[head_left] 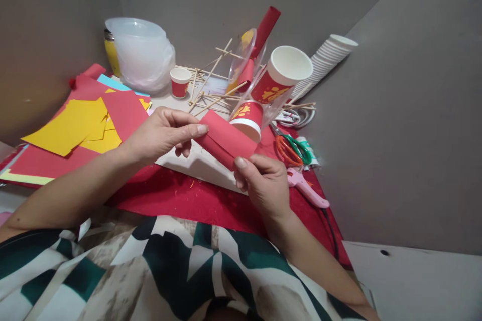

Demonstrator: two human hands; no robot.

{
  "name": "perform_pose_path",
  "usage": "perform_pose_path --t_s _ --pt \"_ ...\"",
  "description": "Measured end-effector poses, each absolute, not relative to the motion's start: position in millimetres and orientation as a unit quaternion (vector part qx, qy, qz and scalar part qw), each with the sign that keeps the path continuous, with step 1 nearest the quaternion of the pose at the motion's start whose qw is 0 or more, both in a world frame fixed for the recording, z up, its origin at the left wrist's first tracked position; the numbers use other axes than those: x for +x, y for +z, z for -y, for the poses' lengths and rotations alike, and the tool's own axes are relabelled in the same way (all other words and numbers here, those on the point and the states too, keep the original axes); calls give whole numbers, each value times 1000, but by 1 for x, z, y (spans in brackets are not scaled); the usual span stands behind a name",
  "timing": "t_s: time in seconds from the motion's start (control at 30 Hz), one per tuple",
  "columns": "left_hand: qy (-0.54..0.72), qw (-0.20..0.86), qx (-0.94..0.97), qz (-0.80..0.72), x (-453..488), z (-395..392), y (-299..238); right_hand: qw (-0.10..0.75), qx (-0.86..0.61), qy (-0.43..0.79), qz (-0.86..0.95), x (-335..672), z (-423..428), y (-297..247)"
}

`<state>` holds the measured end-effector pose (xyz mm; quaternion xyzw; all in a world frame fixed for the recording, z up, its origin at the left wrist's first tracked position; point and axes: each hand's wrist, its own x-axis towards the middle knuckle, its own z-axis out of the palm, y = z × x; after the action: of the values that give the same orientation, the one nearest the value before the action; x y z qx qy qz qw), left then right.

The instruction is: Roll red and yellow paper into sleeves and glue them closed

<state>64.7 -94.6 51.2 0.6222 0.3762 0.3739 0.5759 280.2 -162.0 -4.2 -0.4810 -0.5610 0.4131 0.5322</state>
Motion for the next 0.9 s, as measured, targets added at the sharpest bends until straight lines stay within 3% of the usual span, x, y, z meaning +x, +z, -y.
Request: perform_pose_path --t_s 0.9 --pt "391 578 599 -392 70 96 44 568 -478 449 497 280 157 -5"
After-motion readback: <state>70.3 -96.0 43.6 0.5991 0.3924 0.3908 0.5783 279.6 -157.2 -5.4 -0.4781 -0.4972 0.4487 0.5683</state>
